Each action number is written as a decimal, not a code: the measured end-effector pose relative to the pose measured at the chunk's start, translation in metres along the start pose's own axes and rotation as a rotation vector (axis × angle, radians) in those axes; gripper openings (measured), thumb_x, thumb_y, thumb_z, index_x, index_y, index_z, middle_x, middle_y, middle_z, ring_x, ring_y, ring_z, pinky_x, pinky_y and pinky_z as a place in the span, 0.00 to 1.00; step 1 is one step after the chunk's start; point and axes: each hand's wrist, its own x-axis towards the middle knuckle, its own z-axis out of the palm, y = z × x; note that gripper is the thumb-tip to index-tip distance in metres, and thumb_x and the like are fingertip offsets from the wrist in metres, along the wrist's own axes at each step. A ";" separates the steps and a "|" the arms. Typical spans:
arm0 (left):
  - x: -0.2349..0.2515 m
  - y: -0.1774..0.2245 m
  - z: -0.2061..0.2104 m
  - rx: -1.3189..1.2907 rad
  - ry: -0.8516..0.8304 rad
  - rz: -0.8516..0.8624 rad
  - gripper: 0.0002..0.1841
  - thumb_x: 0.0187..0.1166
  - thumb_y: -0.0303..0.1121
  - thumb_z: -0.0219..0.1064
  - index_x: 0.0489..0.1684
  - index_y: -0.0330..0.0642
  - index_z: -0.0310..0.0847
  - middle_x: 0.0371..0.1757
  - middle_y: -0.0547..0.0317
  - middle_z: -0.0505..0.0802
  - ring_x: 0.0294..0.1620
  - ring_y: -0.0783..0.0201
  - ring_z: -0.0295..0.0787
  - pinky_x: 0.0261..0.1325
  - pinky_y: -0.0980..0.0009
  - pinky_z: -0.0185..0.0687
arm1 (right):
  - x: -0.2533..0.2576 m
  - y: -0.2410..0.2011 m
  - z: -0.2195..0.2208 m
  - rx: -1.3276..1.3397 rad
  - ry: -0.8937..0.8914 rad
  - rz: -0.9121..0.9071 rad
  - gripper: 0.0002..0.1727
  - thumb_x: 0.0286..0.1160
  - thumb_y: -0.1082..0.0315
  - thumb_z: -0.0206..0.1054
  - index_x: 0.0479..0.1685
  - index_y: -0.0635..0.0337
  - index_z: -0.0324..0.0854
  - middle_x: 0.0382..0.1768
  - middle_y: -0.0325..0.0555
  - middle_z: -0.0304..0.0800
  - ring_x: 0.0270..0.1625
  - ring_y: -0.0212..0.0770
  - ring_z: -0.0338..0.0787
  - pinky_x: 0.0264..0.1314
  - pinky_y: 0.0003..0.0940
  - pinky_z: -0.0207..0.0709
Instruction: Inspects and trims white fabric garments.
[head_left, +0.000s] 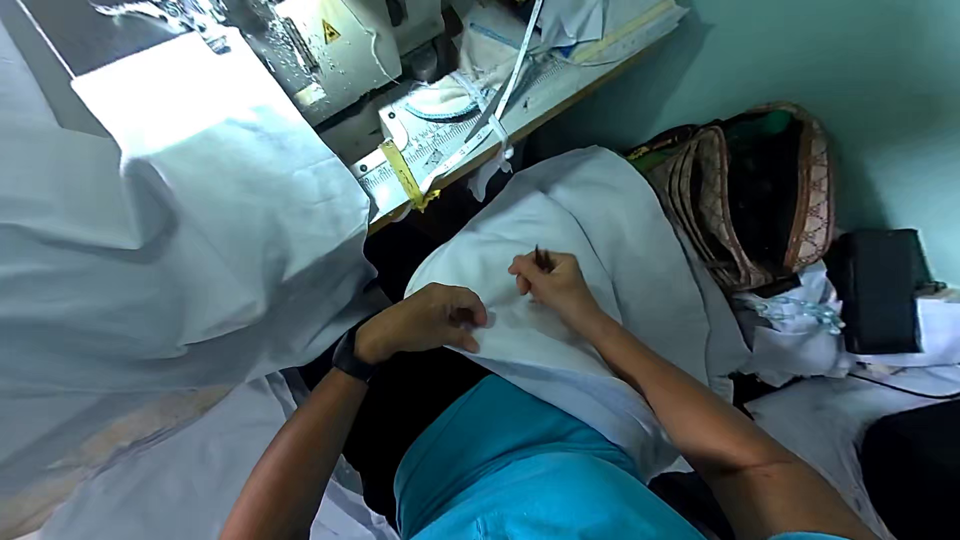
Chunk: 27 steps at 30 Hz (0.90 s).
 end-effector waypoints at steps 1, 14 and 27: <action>-0.001 0.001 0.003 0.019 0.016 0.014 0.14 0.66 0.26 0.79 0.46 0.29 0.86 0.41 0.52 0.91 0.42 0.70 0.86 0.48 0.76 0.82 | -0.003 0.003 0.005 -0.014 -0.032 0.037 0.13 0.89 0.68 0.60 0.38 0.68 0.85 0.18 0.32 0.79 0.18 0.19 0.71 0.23 0.15 0.67; -0.023 0.012 0.022 0.042 -0.080 0.050 0.09 0.78 0.23 0.67 0.48 0.25 0.82 0.38 0.53 0.88 0.37 0.73 0.82 0.46 0.78 0.79 | -0.037 -0.016 -0.011 -0.189 -0.273 -0.022 0.14 0.84 0.66 0.66 0.29 0.63 0.83 0.19 0.30 0.74 0.22 0.17 0.71 0.29 0.14 0.66; 0.031 0.032 0.061 0.447 0.273 0.300 0.23 0.70 0.40 0.79 0.62 0.37 0.88 0.72 0.37 0.86 0.72 0.40 0.83 0.72 0.42 0.77 | -0.057 -0.008 -0.059 -0.452 0.273 0.041 0.15 0.88 0.69 0.60 0.49 0.77 0.85 0.39 0.67 0.89 0.42 0.57 0.89 0.51 0.56 0.80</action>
